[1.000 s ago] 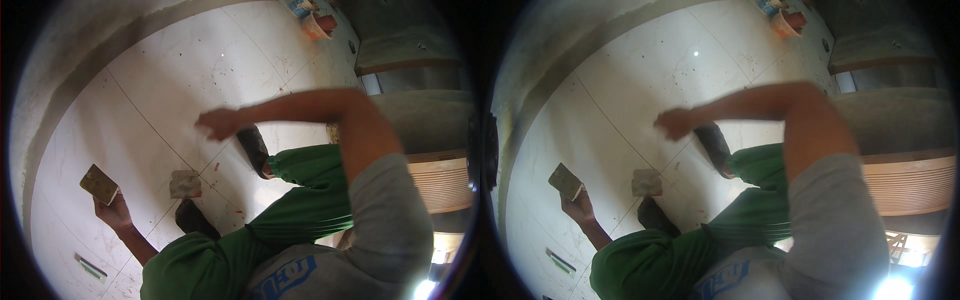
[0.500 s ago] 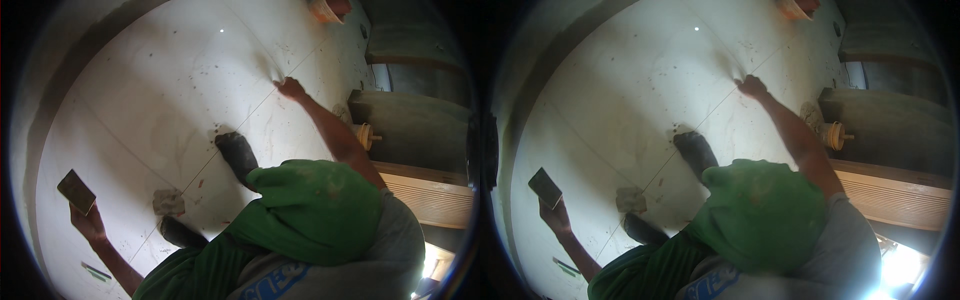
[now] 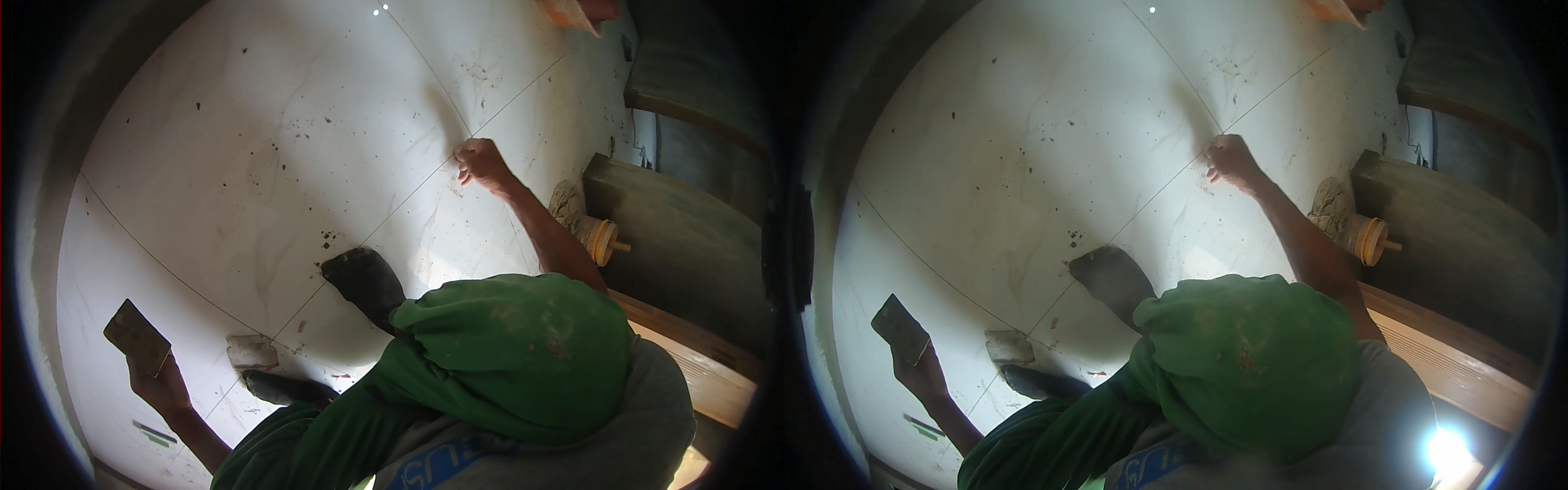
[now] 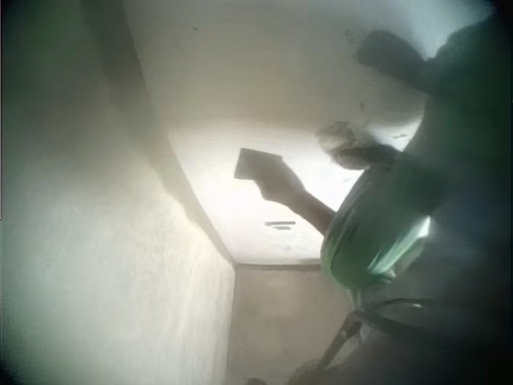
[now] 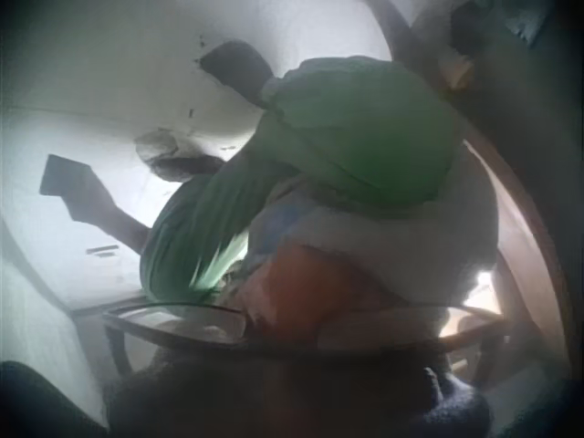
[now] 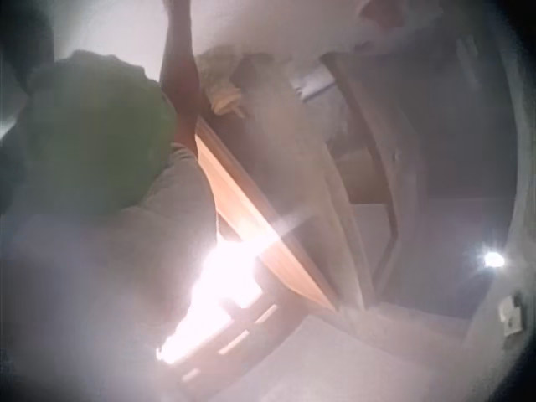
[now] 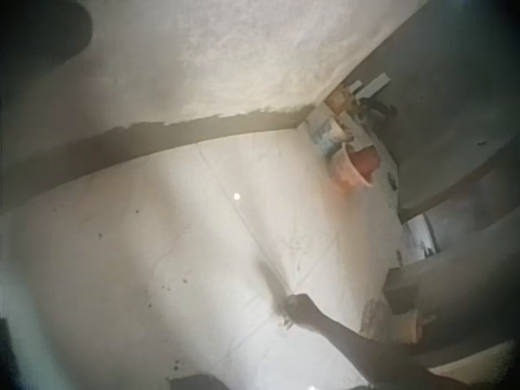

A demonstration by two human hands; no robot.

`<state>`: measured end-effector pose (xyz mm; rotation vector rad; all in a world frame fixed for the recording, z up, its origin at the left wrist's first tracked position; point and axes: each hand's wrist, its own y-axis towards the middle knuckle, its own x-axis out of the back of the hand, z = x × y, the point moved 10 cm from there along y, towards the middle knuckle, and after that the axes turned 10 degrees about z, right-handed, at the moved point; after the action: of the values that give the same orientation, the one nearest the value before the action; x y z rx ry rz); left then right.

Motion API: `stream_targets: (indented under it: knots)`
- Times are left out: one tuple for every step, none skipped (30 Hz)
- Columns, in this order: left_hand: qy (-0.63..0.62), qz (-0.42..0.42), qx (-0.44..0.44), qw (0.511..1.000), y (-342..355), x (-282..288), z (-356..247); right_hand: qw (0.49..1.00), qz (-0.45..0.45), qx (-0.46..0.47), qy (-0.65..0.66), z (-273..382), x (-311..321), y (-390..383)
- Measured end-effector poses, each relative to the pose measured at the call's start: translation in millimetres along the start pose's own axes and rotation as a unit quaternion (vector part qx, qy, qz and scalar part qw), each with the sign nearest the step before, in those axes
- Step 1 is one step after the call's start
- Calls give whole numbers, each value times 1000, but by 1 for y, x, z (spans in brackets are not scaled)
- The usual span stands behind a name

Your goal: The person applies mortar to the joints between floor tiles and the base of a wall using a handheld spreader and then wipes the excess away with a sponge.

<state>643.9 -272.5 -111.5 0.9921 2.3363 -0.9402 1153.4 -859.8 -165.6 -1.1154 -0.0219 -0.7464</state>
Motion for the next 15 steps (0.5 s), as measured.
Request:
stream_targets:
  knots:
    - [100,-50,-3,994,-6,8,0,1000,16,8,1,2,4,2]
    - [152,-75,-4,985,-9,10,-2,1000,12,11,12,-2,9,9]
    - [205,-100,2,974,-12,12,-6,1000,17,4,16,-9,5,11]
    - [138,-67,-1,988,-12,4,-4,1000,-2,-3,29,-12,3,12]
    - [107,-50,-3,993,-11,-1,-3,999,-21,-12,43,-15,0,9]
    - [73,-33,-6,997,-9,-9,-1,997,-22,-41,56,-9,-10,0]
    - [24,-69,-10,997,-9,-7,2,997,-20,-39,57,-4,-4,6]
    - [-24,-105,-7,994,-13,-6,2,999,-7,-30,40,-4,3,5]
    - [-19,-106,-1,994,-13,-4,2,999,6,-21,23,-7,9,6]
    - [45,-125,-6,991,-12,0,2,999,22,-14,34,-2,13,12]
    - [77,-132,-11,988,-11,1,1,999,23,-14,35,-5,10,9]
    - [111,-142,-11,984,-13,1,-2,998,6,-25,61,-13,4,3]
    - [37,-113,-2,993,-5,-13,2,995,-12,-34,88,-16,-3,-4]
    - [-38,-84,8,996,1,-25,7,997,-5,-47,67,-17,-11,-9]
    - [-37,-81,8,996,4,-28,9,996,-7,-47,70,-19,-5,-5]
